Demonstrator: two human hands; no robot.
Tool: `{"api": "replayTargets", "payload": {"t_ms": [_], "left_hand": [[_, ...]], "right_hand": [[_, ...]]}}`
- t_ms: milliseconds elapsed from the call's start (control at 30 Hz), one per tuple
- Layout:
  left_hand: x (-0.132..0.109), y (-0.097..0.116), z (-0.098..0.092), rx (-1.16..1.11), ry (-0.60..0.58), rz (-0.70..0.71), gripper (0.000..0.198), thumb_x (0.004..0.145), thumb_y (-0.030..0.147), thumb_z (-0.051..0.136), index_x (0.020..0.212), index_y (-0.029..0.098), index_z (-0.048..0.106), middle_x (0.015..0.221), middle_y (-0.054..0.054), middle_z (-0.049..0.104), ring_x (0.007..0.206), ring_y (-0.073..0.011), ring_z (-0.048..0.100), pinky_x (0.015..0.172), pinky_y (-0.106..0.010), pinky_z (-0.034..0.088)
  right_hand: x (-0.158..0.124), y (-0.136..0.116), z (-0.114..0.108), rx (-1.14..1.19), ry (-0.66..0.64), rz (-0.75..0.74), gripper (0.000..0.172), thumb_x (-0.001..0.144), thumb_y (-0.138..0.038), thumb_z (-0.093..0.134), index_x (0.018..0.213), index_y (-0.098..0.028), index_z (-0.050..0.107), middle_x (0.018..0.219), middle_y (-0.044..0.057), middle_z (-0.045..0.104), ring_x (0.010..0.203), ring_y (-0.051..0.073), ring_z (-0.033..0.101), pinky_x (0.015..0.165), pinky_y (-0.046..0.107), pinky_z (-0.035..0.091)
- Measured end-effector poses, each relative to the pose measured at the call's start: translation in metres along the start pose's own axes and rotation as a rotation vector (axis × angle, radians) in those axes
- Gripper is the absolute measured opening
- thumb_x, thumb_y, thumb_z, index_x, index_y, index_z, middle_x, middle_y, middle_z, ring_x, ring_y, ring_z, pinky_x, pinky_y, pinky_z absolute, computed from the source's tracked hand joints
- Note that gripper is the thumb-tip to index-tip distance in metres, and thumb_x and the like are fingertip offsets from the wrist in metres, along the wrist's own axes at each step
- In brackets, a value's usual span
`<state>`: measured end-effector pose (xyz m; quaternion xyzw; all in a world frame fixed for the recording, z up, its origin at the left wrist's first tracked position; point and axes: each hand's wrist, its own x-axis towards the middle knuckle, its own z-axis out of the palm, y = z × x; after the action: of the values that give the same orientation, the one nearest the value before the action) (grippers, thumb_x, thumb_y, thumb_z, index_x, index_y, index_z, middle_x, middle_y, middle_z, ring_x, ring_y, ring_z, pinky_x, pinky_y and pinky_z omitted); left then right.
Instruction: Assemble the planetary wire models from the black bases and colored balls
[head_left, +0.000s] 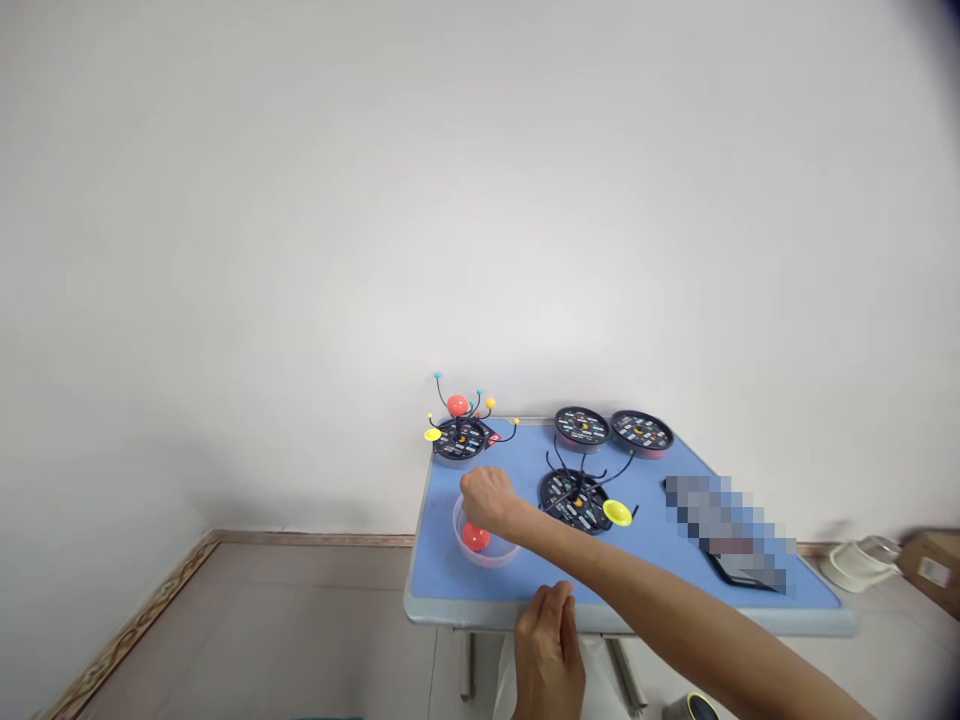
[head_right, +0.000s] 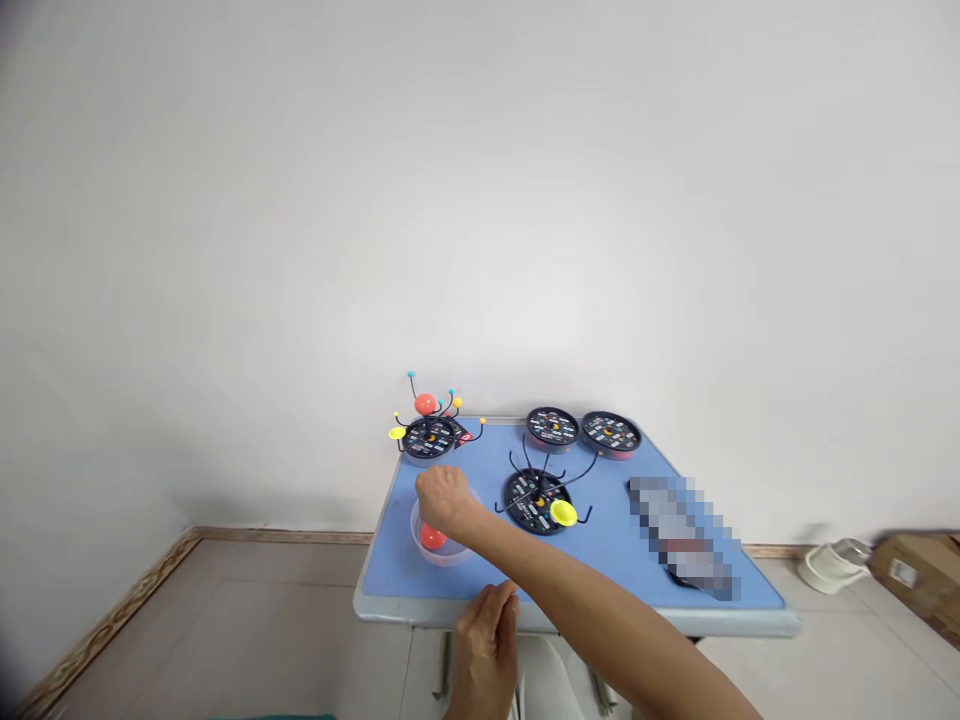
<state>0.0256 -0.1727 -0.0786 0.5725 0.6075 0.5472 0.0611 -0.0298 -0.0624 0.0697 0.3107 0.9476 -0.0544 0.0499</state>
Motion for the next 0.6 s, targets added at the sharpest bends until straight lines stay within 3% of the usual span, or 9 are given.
{"api": "replayTargets", "payload": {"t_ms": [100,133,200,267,333,400,500,600], "left_hand": [[-0.005,0.006,0.013,-0.001,-0.016,0.027,0.034,0.097,0.026,0.034,0.107,0.018,0.065,0.078,-0.009,0.070,0.067,-0.0207,0.067,0.062,-0.031,0.052],[-0.006,0.010,0.018,-0.010,-0.046,0.031,0.035,0.097,0.027,0.034,0.111,0.017,0.064,0.081,-0.010,0.071,0.070,-0.0214,0.068,0.064,-0.031,0.053],[-0.002,0.019,0.031,-0.043,-0.125,0.027,0.039,0.097,0.027,0.032,0.121,0.014,0.060,0.093,-0.014,0.072,0.080,-0.0226,0.069,0.072,-0.033,0.054],[0.006,0.030,0.046,-0.097,-0.212,0.014,0.043,0.098,0.027,0.031,0.131,0.010,0.052,0.101,-0.017,0.071,0.085,-0.0227,0.069,0.077,-0.034,0.054],[0.019,0.042,0.063,-0.144,-0.279,-0.012,0.047,0.098,0.027,0.028,0.139,0.007,0.043,0.097,-0.017,0.072,0.082,-0.0221,0.068,0.075,-0.033,0.053],[0.032,0.051,0.079,-0.167,-0.312,-0.055,0.049,0.098,0.026,0.027,0.141,0.007,0.039,0.087,-0.014,0.071,0.073,-0.0209,0.066,0.068,-0.031,0.052],[0.047,0.058,0.101,-0.174,-0.287,-0.133,0.047,0.098,0.026,0.027,0.139,0.010,0.041,0.083,-0.013,0.070,0.071,-0.0202,0.064,0.068,-0.030,0.050],[0.054,0.054,0.117,-0.155,-0.221,-0.188,0.045,0.097,0.027,0.031,0.136,0.009,0.045,0.077,-0.011,0.069,0.069,-0.0208,0.064,0.066,-0.031,0.050]], "right_hand": [[-0.040,0.026,-0.024,0.151,0.183,0.059,0.018,0.087,-0.018,0.047,0.089,-0.012,0.064,0.085,0.010,0.068,0.077,0.020,0.062,0.064,0.029,0.045],[-0.061,0.040,-0.031,0.403,0.322,0.034,0.017,0.086,-0.020,0.048,0.082,-0.014,0.063,0.077,0.006,0.066,0.070,0.016,0.058,0.060,0.025,0.042],[-0.105,0.074,-0.042,0.939,0.377,0.046,0.014,0.083,-0.030,0.054,0.079,-0.017,0.059,0.062,-0.001,0.056,0.057,0.012,0.050,0.050,0.023,0.037],[-0.147,0.109,-0.040,1.340,0.452,0.100,0.014,0.080,-0.031,0.056,0.084,-0.018,0.058,0.060,-0.002,0.050,0.054,0.012,0.045,0.047,0.023,0.034],[-0.176,0.140,-0.025,1.585,0.503,0.233,0.023,0.079,-0.032,0.059,0.098,-0.020,0.057,0.068,0.000,0.056,0.052,0.011,0.043,0.043,0.022,0.029],[-0.190,0.164,-0.002,1.740,0.480,0.311,0.021,0.077,-0.034,0.062,0.092,-0.020,0.056,0.068,0.000,0.055,0.050,0.011,0.041,0.041,0.021,0.026],[-0.192,0.184,0.031,1.867,0.479,0.375,0.021,0.076,-0.036,0.064,0.088,-0.019,0.060,0.069,0.001,0.055,0.052,0.011,0.043,0.041,0.023,0.030],[-0.185,0.193,0.051,1.974,0.452,0.371,0.023,0.077,-0.037,0.066,0.089,-0.018,0.064,0.072,0.002,0.057,0.055,0.011,0.045,0.044,0.022,0.035]]}}
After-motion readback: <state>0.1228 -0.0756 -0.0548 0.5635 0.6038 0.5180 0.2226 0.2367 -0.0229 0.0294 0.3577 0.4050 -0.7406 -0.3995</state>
